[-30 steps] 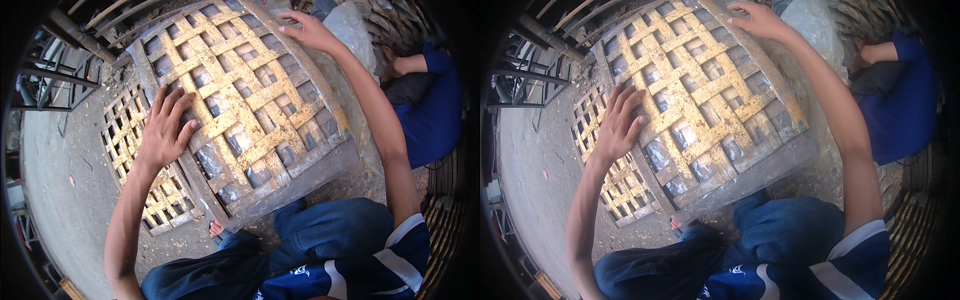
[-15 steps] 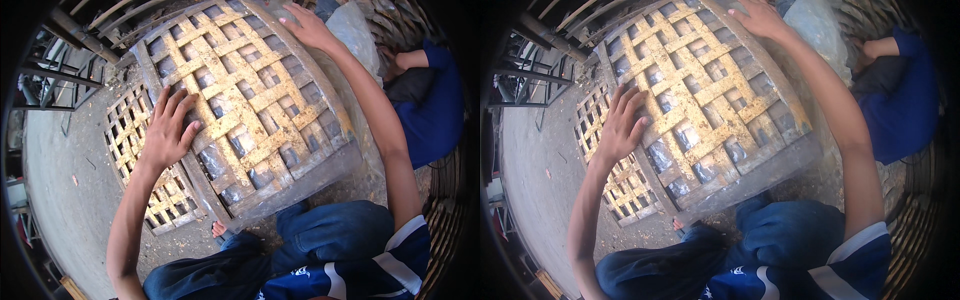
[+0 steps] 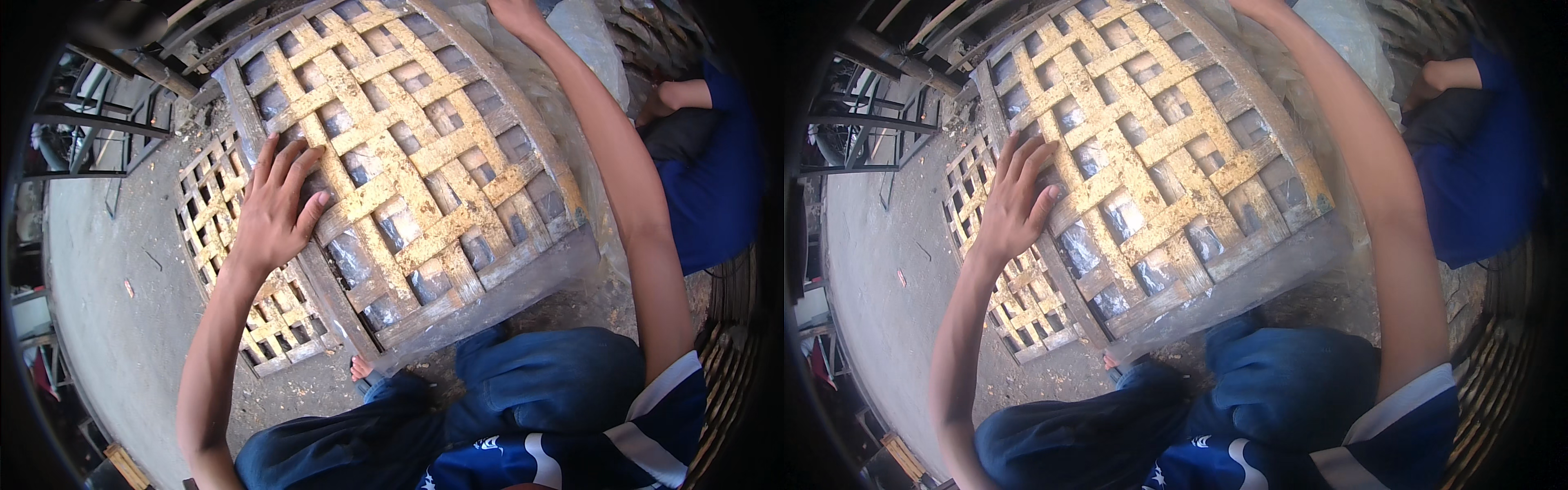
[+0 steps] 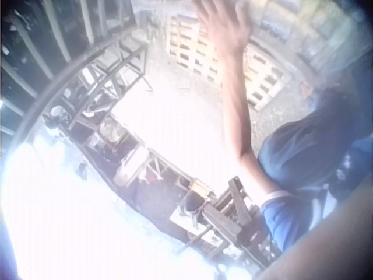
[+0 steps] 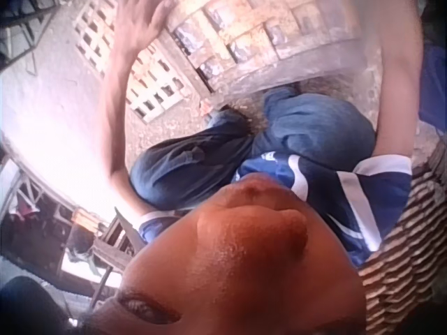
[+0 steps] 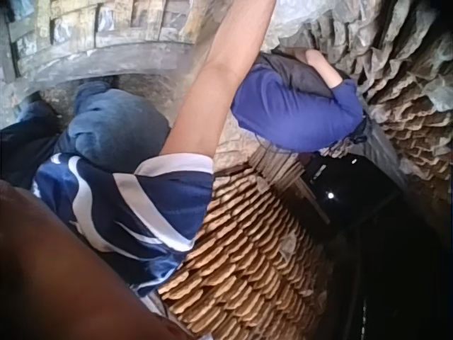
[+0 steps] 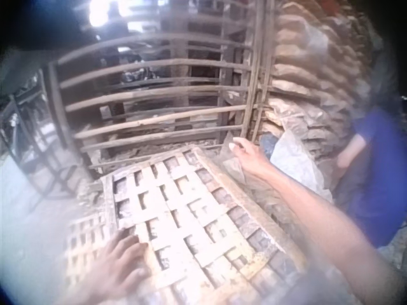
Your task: The person sits on the floor and handles a wooden lattice frame wrapped in plastic. They unwrap the plastic, pick up a separate lattice piece to inspect it, and then place it back down. The person then rubs the surface of the wrapped lattice with their hands and finally covers it with the plastic sheet again.
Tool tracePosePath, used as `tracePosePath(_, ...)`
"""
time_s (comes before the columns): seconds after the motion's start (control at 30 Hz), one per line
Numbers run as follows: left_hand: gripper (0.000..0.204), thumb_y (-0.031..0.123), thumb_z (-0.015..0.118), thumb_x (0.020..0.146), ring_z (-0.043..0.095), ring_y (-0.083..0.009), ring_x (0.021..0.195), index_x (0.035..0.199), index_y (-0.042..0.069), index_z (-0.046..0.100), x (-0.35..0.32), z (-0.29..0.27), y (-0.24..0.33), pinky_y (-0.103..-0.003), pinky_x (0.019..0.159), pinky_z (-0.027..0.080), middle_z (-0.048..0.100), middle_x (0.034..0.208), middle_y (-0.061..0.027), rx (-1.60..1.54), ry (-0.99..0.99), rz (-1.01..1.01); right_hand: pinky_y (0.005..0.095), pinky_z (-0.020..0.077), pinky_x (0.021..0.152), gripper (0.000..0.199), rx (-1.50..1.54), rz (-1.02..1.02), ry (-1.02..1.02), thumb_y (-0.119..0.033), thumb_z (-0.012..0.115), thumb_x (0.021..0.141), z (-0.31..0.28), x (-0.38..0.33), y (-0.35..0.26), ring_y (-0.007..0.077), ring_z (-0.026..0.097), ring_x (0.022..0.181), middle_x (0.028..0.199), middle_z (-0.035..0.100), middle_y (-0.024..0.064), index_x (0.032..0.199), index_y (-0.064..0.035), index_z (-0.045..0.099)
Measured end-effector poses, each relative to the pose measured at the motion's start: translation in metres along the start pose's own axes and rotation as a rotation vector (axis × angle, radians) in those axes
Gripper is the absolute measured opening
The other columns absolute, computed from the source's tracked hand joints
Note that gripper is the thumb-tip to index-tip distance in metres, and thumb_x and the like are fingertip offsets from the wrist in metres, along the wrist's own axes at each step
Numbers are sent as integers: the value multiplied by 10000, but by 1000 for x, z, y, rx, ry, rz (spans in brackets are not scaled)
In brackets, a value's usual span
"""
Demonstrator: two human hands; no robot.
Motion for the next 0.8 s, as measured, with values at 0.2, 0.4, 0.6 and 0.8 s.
tracePosePath(0.2, 570, 513, 470, 1042, 237, -437, 1533, 1462, 130, 514, 2, -2, 2, -539, 1246, 241, 480, 1521, -187, 5, 7, -3, 543, 267, 1237, 960, -693, 176, -572, -748, 590, 867, -19, -65, 105, 383, 317, 1521, 1674, 285, 176, 1606, -179, 362)
tracePosePath(0.4, 632, 554, 390, 1048, 236, -451, 1526, 1483, 104, 476, -7, 0, -5, -569, 1236, 252, 447, 1536, -204, 32, 5, -19, 411, 368, 1178, 799, -628, 563, -952, -493, 650, 917, -72, -178, 214, 373, 478, 1425, 1503, 530, 243, 1553, -64, 425)
tracePosePath(0.6, 674, 629, 306, 1044, 230, -423, 1535, 1505, 163, 461, -2, 14, -11, -565, 1273, 217, 441, 1563, -165, 81, 38, 1, 444, 404, 1143, 620, -769, 536, -1023, -376, 630, 940, -97, -201, 258, 395, 524, 1368, 1448, 571, 248, 1452, -36, 547)
tracePosePath(0.8, 634, 548, 320, 1075, 328, -393, 1497, 1500, 93, 441, -7, 0, -15, -547, 1246, 257, 437, 1548, -187, -51, 157, 20, 465, 514, 995, 628, -813, 472, -821, -353, 729, 805, -76, -158, 216, 423, 648, 1198, 1280, 660, 306, 1234, 100, 659)
Point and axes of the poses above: each hand's wrist, its own x-axis towards the middle knuckle, its own z-axis out of the palm, y = z × x, the point moved 4 cm from there along x, towards the middle knuckle
